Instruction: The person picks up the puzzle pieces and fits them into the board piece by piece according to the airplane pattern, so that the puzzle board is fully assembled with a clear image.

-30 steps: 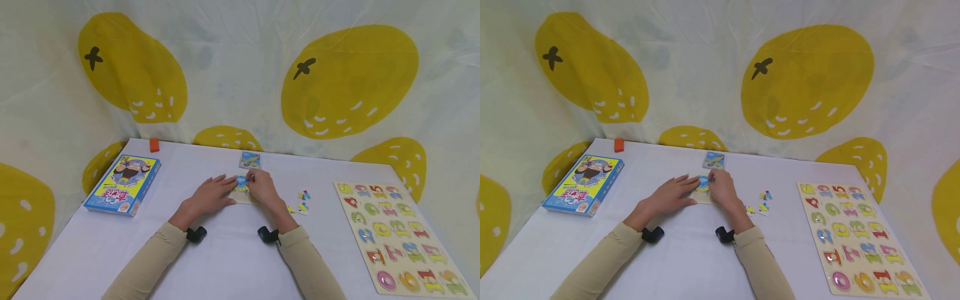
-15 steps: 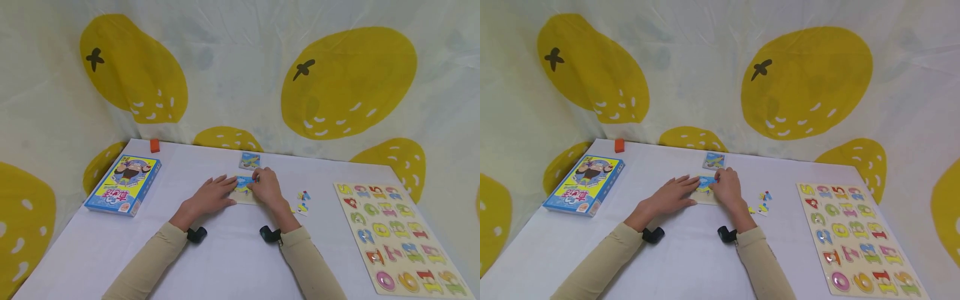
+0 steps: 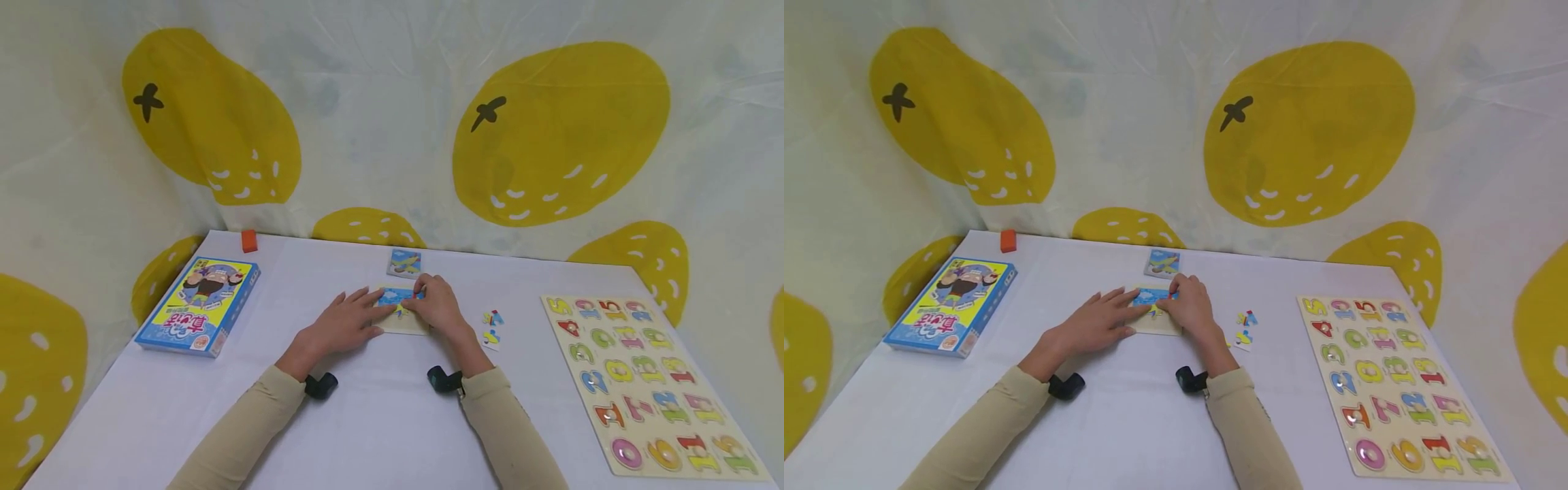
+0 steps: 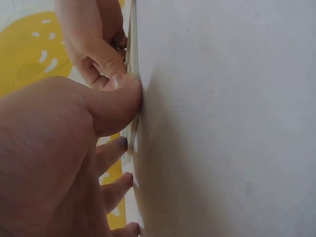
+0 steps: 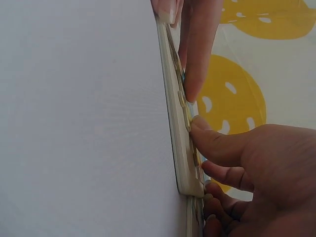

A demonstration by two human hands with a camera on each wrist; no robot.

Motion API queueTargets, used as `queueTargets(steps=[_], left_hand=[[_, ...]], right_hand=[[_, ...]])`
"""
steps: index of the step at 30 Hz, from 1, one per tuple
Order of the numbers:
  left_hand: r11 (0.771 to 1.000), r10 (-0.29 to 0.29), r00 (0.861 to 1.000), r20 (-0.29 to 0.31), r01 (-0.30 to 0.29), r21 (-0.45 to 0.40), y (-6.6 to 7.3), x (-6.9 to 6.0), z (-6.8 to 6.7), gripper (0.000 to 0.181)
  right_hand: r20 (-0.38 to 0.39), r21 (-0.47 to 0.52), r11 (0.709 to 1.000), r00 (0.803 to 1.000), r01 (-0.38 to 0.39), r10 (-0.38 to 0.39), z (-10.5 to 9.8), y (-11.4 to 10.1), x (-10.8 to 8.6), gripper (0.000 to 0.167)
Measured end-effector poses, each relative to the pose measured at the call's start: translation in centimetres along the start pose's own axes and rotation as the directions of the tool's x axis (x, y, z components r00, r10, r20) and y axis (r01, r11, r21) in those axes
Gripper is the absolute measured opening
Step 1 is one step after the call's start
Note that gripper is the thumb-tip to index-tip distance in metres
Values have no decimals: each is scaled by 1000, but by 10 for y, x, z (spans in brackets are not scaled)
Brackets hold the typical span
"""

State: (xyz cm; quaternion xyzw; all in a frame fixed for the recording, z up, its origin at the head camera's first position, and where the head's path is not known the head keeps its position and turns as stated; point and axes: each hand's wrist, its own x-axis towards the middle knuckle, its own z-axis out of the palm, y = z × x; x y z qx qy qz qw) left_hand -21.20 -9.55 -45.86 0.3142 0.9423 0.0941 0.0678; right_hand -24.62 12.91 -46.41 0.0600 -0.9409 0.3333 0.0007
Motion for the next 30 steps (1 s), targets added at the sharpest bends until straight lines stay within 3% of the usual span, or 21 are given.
queueTargets(steps=[9,16,21,30], left_hand=[[1000,-4,1000,2,4,10,2,0,0,52],[999,-17,1000,8,17,31,-1,1,3,52],[1000,-17,1000,5,17,17,-2,2,4,52],[999,-31,999,24,30,18,-2,2,4,53]], right_hand=[[75,69,997,997,-20,15,-10,9,-3,18],[152,109,994,988,-28,11,-28,21,-12,19],[202,92,995,979,-47,28,-37,25,-17,18],[225,72,997,974,-30,13,-48,28,-28,20]])
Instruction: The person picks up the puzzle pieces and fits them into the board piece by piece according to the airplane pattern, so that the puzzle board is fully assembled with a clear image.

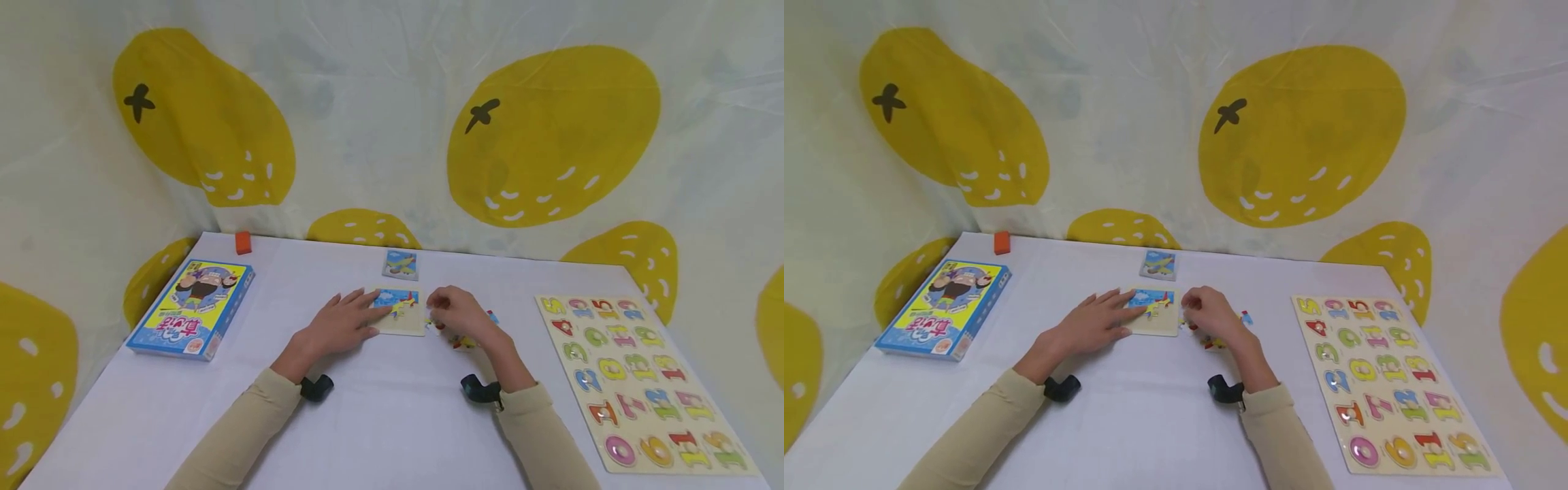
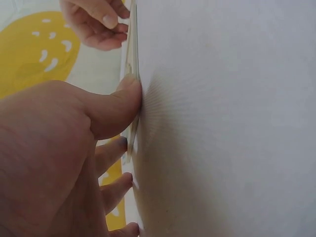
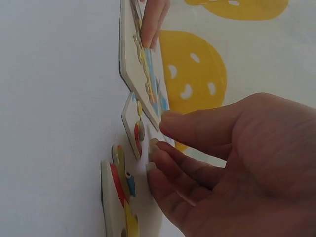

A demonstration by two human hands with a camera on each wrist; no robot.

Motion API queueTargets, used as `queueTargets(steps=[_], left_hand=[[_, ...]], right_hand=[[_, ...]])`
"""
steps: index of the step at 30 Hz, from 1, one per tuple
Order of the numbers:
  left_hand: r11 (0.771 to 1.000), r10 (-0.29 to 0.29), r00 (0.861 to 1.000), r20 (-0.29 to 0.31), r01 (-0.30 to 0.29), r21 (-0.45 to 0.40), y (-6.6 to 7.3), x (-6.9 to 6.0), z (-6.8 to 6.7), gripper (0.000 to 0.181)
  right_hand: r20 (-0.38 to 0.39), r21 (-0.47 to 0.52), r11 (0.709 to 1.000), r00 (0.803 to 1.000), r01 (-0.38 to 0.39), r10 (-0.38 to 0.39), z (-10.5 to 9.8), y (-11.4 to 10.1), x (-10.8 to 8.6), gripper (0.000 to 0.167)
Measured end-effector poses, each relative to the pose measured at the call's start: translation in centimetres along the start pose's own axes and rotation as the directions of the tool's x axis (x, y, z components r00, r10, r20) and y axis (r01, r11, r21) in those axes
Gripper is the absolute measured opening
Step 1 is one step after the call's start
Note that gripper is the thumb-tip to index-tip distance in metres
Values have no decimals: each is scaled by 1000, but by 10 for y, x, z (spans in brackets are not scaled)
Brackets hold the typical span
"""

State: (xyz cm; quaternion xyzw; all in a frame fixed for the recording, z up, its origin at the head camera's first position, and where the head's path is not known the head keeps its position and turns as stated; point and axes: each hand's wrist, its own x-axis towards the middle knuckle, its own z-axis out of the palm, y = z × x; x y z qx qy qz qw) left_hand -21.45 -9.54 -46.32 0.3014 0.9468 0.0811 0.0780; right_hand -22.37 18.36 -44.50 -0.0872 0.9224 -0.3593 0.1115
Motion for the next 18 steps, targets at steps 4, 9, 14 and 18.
queueTargets(steps=[4,9,14,18], left_hand=[[1000,-3,1000,-2,3,-2,1,0,1,53],[1000,-1,1000,-3,1,-22,1,-1,0,52],[1000,12,1000,-9,-12,-29,1,-2,-2,51],[999,18,1000,-9,-18,-35,2,-3,-3,51]], right_hand=[[15,-1,1000,1000,5,-5,-3,1,-6,21],[15,-9,1000,1000,17,-17,-7,8,-13,21],[35,-17,1000,999,7,-7,-11,14,-19,21],[52,-16,1000,998,25,-24,-15,15,-25,23]])
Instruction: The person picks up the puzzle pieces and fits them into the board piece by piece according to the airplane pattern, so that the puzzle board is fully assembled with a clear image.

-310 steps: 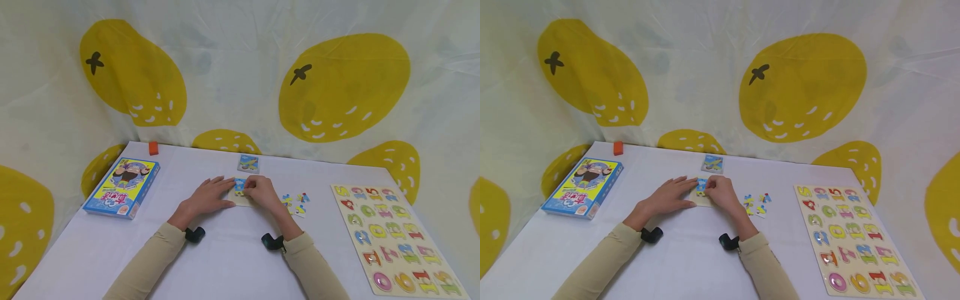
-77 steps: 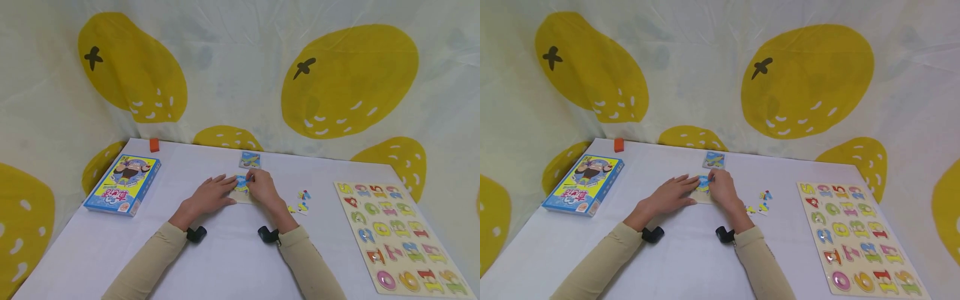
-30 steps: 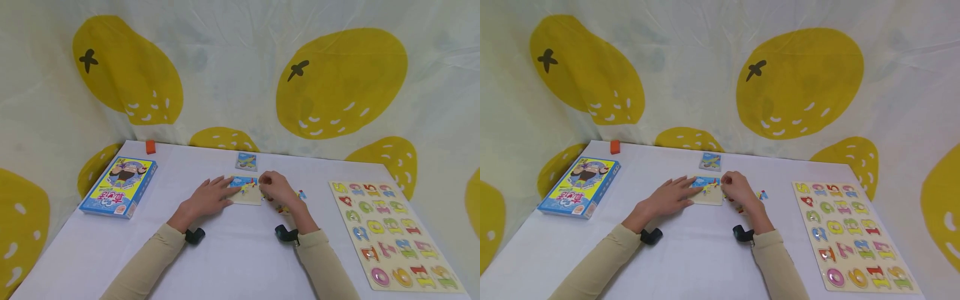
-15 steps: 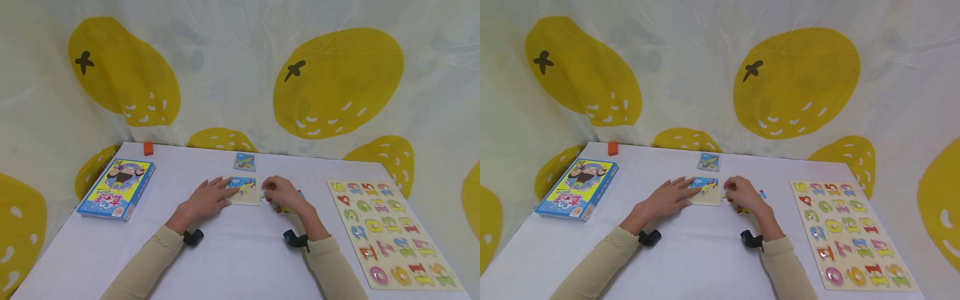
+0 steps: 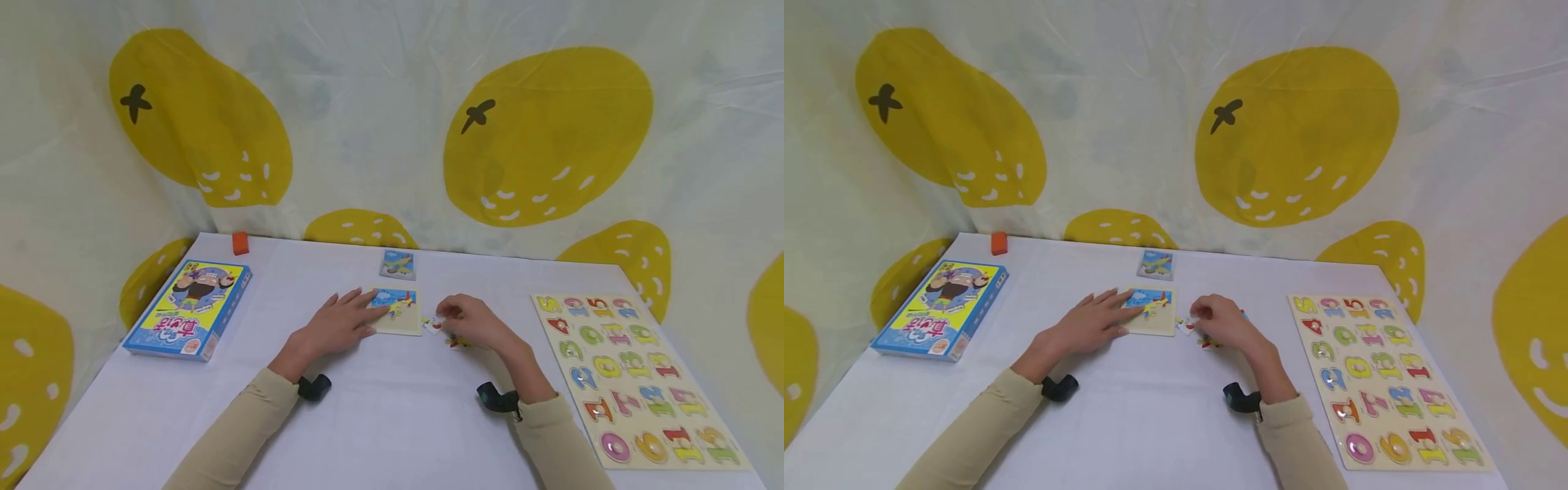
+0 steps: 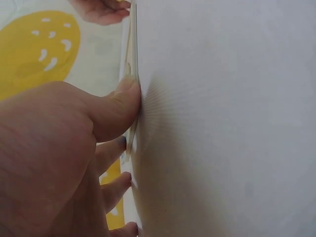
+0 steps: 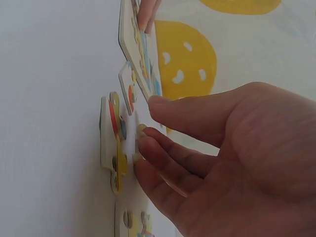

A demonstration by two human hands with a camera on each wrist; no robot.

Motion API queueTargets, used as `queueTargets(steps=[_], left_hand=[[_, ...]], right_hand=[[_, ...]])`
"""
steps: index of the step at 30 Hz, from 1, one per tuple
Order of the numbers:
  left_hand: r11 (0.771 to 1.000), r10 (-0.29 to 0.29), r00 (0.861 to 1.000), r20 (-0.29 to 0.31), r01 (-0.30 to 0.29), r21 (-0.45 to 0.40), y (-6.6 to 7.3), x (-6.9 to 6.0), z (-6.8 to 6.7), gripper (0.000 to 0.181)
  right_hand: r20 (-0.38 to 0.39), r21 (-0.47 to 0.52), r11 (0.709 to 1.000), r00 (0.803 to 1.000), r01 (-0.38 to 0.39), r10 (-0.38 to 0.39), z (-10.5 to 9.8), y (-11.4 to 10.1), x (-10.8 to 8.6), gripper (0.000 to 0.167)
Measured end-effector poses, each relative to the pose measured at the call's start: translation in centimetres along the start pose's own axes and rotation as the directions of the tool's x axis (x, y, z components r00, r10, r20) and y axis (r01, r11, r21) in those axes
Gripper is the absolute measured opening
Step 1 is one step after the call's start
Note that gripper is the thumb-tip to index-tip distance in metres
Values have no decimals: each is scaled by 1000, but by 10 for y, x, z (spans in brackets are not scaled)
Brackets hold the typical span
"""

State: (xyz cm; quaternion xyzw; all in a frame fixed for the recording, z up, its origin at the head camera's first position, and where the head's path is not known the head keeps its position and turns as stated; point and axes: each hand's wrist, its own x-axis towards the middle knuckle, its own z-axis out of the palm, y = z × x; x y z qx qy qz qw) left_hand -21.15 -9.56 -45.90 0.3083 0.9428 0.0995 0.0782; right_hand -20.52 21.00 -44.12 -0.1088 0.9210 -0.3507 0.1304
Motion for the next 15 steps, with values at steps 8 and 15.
queueTargets(steps=[8,15], left_hand=[[1000,-16,1000,11,16,-15,-1,-1,-1,51],[999,-14,1000,9,14,-33,-1,0,1,51]], right_hand=[[30,-23,1000,1000,-4,5,-10,5,-9,25],[41,-49,999,999,12,-10,-22,9,-15,26]])
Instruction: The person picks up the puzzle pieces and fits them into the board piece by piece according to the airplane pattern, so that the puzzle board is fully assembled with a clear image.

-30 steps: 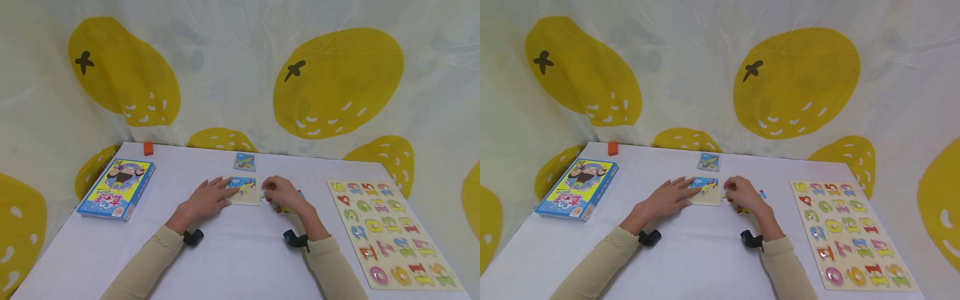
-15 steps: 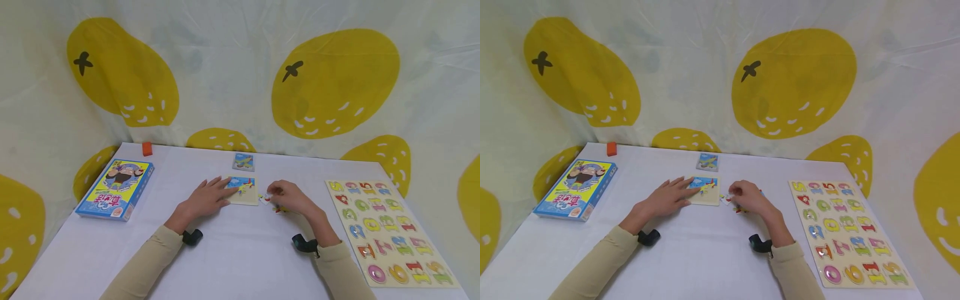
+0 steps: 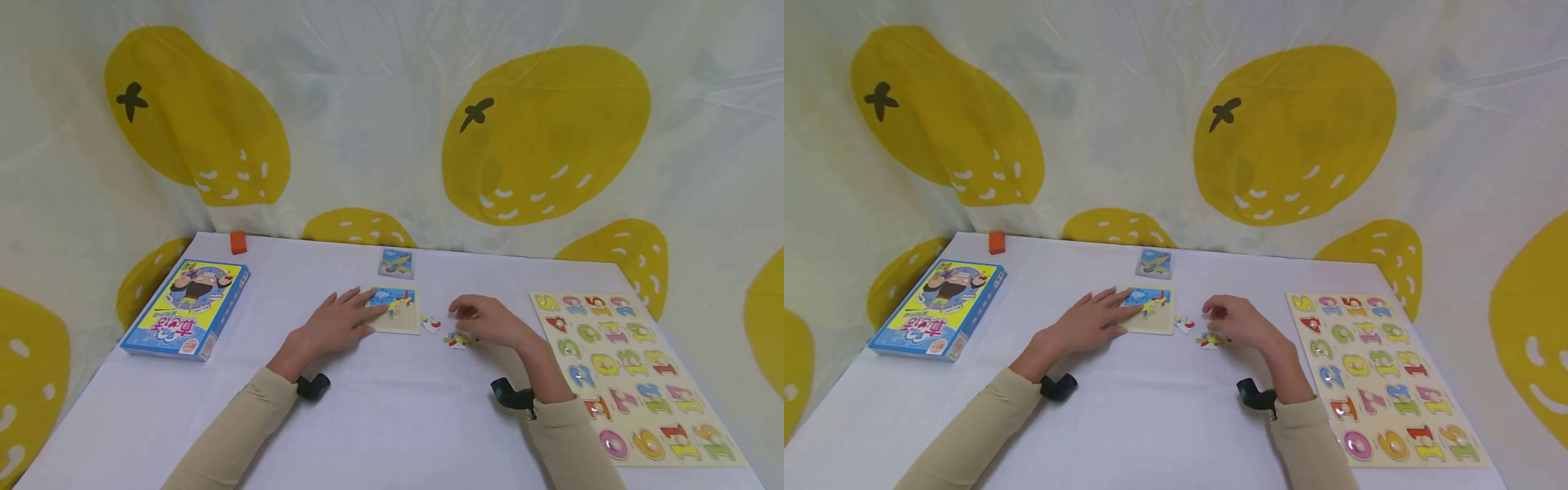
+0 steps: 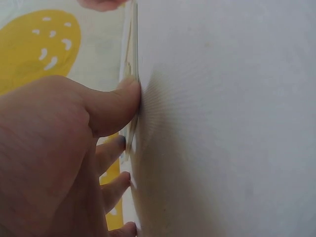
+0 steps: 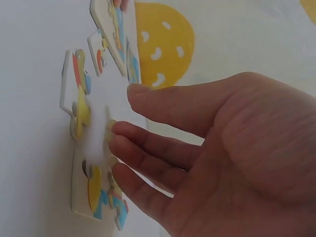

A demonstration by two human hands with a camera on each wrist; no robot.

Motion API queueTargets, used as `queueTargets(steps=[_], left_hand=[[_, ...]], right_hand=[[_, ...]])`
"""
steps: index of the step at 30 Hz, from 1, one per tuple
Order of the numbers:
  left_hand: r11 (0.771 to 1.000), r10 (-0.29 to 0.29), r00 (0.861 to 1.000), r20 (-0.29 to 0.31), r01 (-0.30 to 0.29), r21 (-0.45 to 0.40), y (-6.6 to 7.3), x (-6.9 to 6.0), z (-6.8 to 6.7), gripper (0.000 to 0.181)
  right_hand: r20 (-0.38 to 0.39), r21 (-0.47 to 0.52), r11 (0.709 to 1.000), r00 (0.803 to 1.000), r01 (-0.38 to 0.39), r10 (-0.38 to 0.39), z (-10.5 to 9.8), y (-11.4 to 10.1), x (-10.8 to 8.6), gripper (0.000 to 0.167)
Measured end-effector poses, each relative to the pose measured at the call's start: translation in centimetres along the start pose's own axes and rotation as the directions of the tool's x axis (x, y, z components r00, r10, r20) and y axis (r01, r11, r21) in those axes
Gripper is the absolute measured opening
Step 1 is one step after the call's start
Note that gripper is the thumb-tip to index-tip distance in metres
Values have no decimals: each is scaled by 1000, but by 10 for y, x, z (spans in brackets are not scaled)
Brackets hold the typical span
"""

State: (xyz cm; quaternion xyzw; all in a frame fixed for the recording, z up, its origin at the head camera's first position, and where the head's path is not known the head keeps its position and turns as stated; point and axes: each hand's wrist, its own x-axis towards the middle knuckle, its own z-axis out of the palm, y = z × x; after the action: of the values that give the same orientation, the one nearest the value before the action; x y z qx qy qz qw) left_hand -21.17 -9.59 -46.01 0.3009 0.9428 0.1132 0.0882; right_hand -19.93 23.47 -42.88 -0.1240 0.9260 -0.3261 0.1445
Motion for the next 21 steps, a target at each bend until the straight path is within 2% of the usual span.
queueTargets(steps=[12,21], left_hand=[[1000,-6,1000,1,6,16,0,0,1,52],[1000,-14,1000,1,14,22,-1,2,3,52]], right_hand=[[-60,-5,1000,998,16,-17,-14,15,-5,31],[-101,14,1000,995,-26,28,-26,27,-8,32]])
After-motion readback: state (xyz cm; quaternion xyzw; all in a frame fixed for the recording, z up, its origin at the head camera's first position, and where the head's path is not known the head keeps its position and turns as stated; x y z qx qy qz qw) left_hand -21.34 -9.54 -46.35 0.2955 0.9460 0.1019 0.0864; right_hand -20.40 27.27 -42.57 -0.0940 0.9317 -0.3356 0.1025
